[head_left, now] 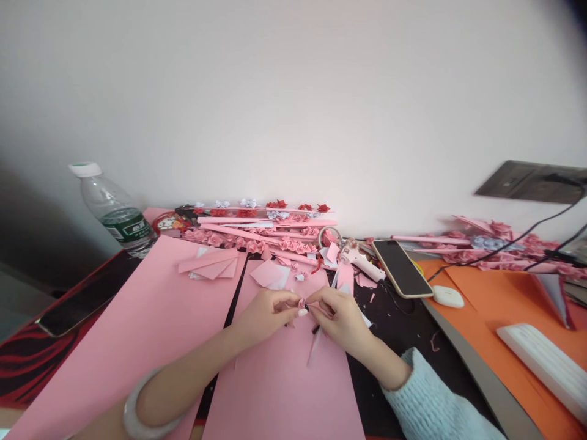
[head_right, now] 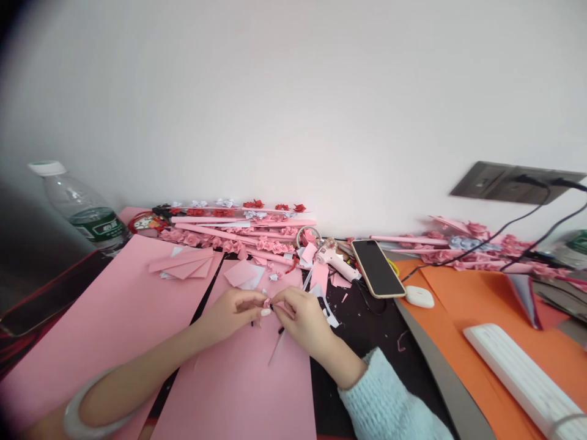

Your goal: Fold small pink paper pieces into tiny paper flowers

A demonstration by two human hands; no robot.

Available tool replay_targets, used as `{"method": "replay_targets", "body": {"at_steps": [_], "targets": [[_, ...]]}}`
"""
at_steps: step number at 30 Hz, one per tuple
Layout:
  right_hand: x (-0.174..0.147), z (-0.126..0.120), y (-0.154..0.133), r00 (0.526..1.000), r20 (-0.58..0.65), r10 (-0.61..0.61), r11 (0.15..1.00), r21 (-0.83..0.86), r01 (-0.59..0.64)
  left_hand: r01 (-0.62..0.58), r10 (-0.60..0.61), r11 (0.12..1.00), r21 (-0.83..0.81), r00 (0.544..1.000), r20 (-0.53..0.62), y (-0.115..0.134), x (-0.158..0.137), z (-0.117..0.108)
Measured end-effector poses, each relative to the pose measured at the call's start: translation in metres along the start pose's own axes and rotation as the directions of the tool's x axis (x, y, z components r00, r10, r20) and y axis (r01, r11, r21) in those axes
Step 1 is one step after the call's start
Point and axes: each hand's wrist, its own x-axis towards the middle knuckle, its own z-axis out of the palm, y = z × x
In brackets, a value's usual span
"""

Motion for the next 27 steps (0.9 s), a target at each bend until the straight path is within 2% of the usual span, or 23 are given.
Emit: {"method": "replay_targets", "body": {"at_steps": [9, 27], "targets": [[-0.0019, 0.0025, -0.0024, 0.999, 0.028, -0.045, 0.999, 0.011, 0.045, 0.015, -0.016, 0.998, 0.061, 1.0, 0.007, 0.0005, -0.0008, -0.001], [-0.0024, 0.0033, -0.0042, 0.997, 0.064, -0.05, 0.998, -0.023, 0.051, 0.006, -0.006, 1.0, -0.013, 1.0, 0.016, -0.0042, -0.0002, -0.0005]]}}
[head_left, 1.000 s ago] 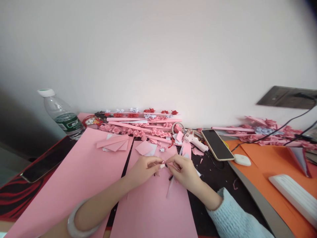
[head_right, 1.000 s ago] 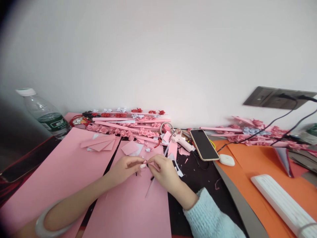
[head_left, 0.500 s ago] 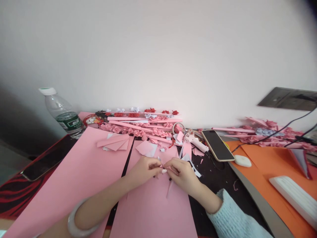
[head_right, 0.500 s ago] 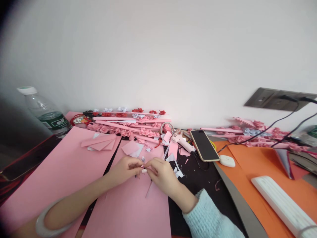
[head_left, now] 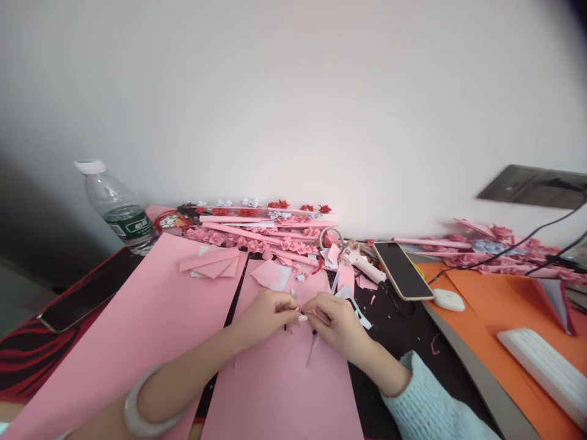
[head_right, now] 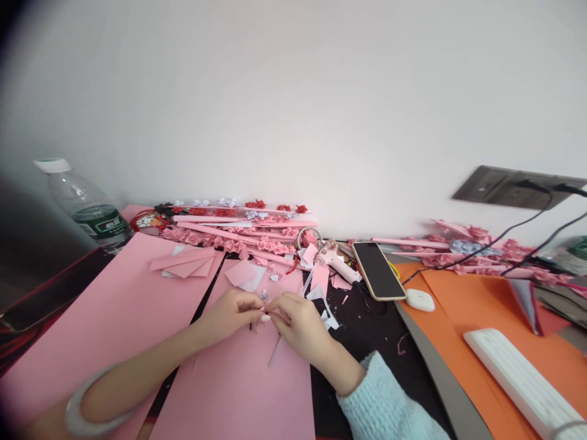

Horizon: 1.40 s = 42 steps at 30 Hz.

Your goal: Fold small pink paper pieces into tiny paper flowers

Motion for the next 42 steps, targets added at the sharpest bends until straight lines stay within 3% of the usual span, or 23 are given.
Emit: {"method": "replay_targets", "body": {"at_steps": [14, 20, 30, 42], "targets": [[0.0013, -0.0027, -0.0014, 1.0, -0.028, -0.003, 1.0, -0.007, 0.003, 0.059, -0.056, 0.995, -0.082, 0.998, 0.031, 0.0, -0.0006, -0.0012], [0.0006, -0.0029, -0.0009, 1.0, -0.021, -0.014, 1.0, -0.026, 0.013, 0.031, -0.031, 1.0, -0.003, 1.0, 0.001, 0.001, -0.0003, -0.0007], [-0.0011, 0.0021, 0.0005, 0.993, 0.115, -0.038, 0.999, -0.007, 0.039, 0.077, -0.079, 0.996, 0.033, 0.996, 0.047, 0.002, -0.0037, -0.0001], [-0.0005, 0.0015, -0.0003, 0.99, 0.14, -0.025, 1.0, -0.006, 0.026, 0.048, -0.05, 0.997, 0.056, 0.998, 0.028, 0.002, -0.0038, -0.0001]]}}
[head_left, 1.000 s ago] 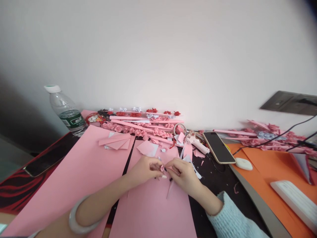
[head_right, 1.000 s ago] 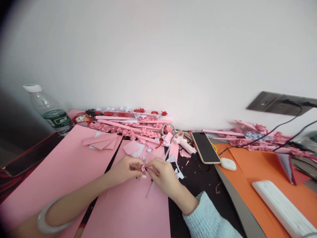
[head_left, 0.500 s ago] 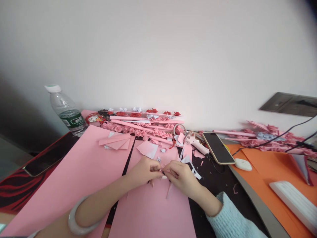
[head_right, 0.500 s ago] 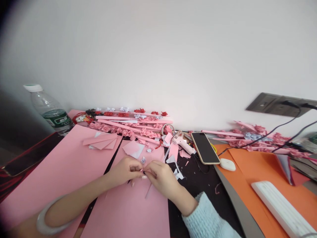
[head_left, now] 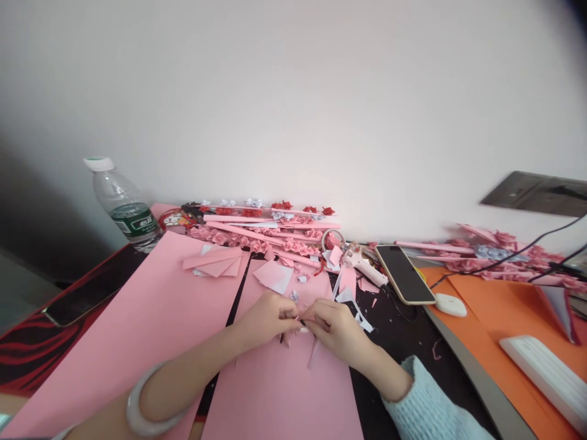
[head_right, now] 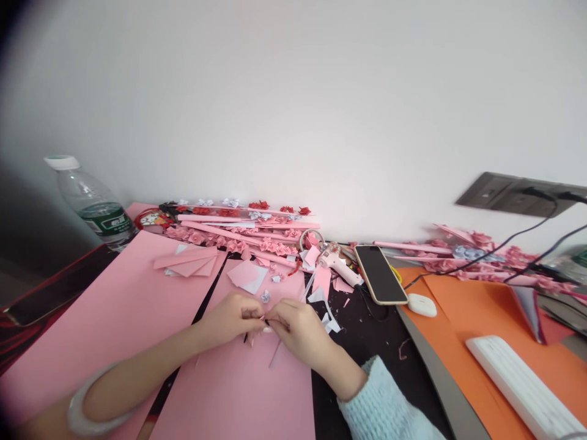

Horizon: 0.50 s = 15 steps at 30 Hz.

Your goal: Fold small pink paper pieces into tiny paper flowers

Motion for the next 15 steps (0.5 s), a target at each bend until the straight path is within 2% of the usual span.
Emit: {"method": "replay_targets", "body": {"at_steps": [15], "targets": [[-0.0005, 0.0013, 0.001, 1.0, -0.009, 0.002, 1.0, 0.016, -0.002, -0.02, 0.02, 1.0, 0.017, 1.0, 0.002, -0.0003, 0.0011, -0.0007]]}}
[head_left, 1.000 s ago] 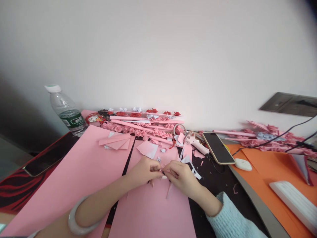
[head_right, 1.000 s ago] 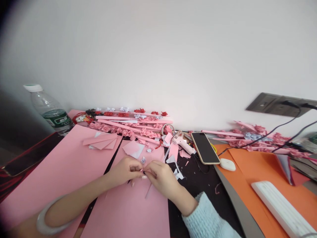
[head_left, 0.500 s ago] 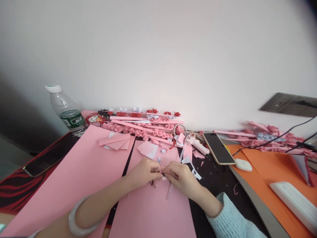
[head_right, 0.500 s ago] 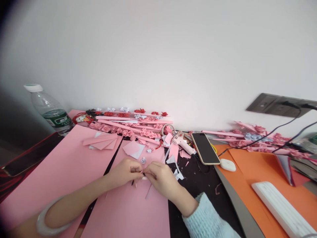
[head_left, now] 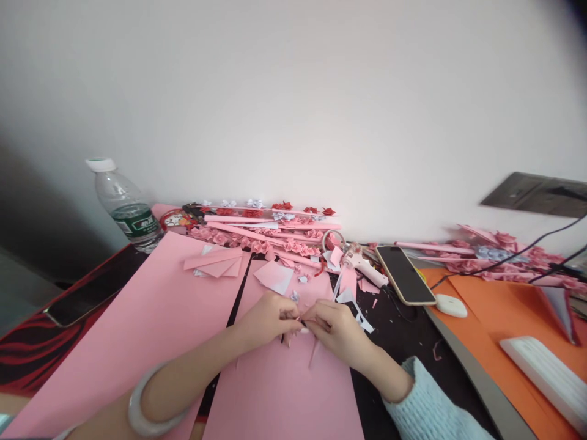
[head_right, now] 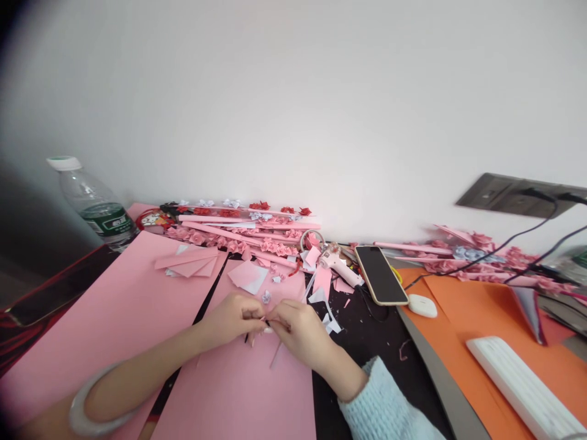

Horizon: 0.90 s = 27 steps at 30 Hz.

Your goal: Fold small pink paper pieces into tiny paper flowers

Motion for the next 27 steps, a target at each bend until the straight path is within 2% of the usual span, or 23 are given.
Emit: {"method": "replay_targets", "body": {"at_steps": [12, 21, 27], "targets": [[0.0, -0.0024, -0.003, 1.0, 0.013, 0.018, 1.0, -0.004, -0.018, 0.006, -0.006, 1.0, 0.009, 1.0, -0.011, -0.0017, -0.001, 0.0014], [0.0021, -0.0033, 0.0027, 0.993, -0.12, 0.017, 1.0, 0.012, -0.016, -0.018, 0.015, 0.997, -0.078, 0.999, -0.038, -0.0039, 0.0022, 0.0021], [0.0026, -0.0061, 0.0018, 0.987, -0.154, 0.04, 0.999, -0.02, -0.044, -0.022, 0.019, 0.995, -0.098, 0.999, -0.037, -0.003, 0.0015, 0.0007]]}}
